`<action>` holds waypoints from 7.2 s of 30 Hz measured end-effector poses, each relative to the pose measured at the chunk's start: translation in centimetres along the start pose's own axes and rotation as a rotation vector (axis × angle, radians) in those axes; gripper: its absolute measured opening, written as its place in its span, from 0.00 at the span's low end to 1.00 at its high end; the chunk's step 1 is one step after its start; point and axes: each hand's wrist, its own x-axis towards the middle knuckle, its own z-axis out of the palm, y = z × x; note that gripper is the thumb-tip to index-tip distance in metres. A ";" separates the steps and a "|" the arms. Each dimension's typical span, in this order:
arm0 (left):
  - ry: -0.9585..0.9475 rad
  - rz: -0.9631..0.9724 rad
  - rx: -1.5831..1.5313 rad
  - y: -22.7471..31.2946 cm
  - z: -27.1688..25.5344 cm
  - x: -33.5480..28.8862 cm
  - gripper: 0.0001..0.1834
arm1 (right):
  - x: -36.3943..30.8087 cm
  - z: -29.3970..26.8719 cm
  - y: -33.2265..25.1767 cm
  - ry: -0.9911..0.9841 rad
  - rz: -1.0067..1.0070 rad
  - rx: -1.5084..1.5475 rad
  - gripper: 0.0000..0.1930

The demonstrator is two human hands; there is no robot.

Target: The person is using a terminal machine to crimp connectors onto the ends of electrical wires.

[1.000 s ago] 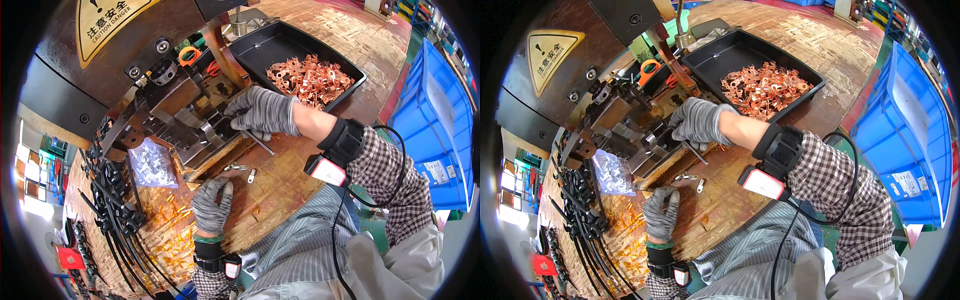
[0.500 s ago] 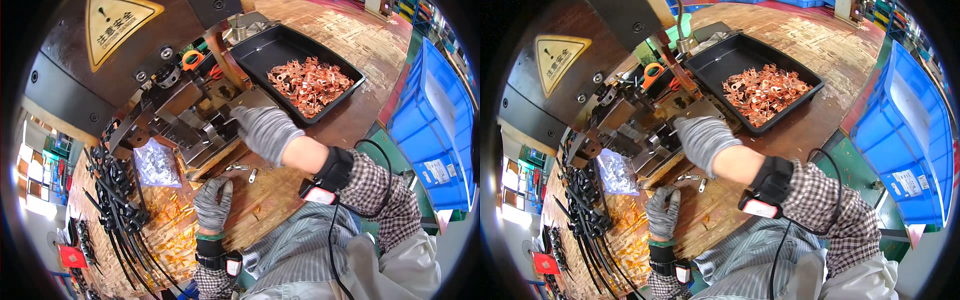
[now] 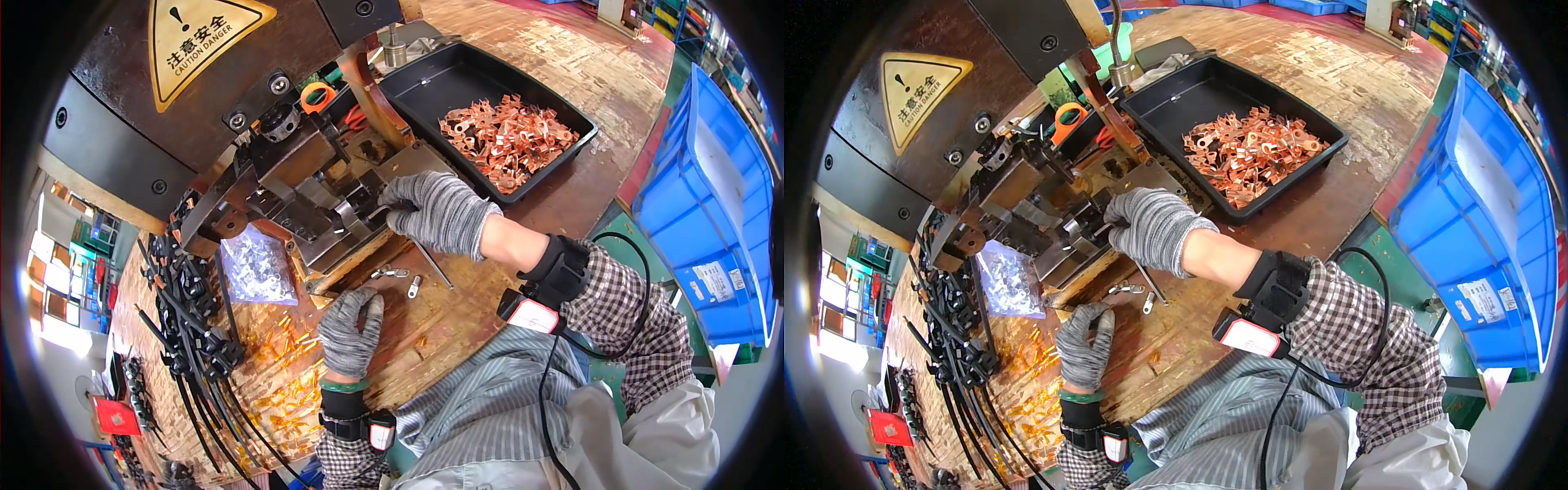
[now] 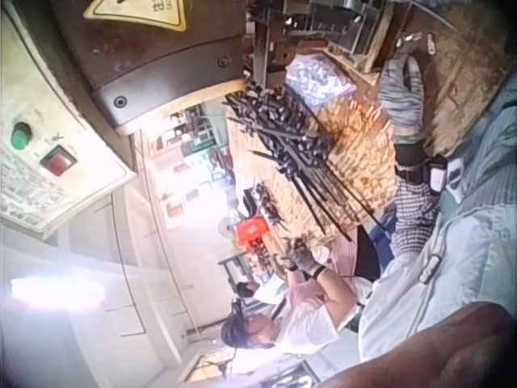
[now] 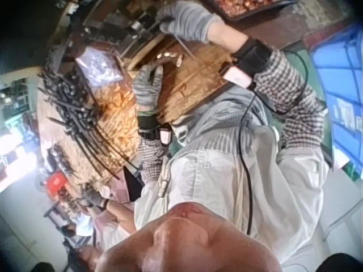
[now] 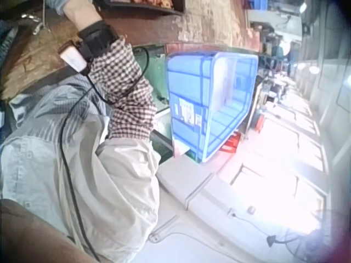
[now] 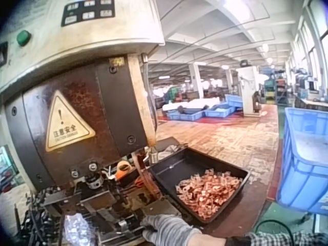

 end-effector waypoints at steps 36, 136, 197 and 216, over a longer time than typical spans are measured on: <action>-0.049 -0.030 0.038 -0.2 -0.1 -0.3 0.05 | 3.9 -0.9 -0.9 -0.186 0.071 -0.051 0.11; 0.011 0.026 0.092 0.5 0.5 -0.2 0.05 | 2.7 2.9 -0.3 0.736 -0.548 -0.287 0.10; 0.010 0.041 0.116 -0.1 0.1 -0.6 0.05 | 0.0 -1.3 -2.2 -0.022 -0.002 0.631 0.12; 0.004 0.052 0.108 0.3 0.0 -0.5 0.05 | 1.5 -5.8 -4.3 -0.371 0.156 0.696 0.12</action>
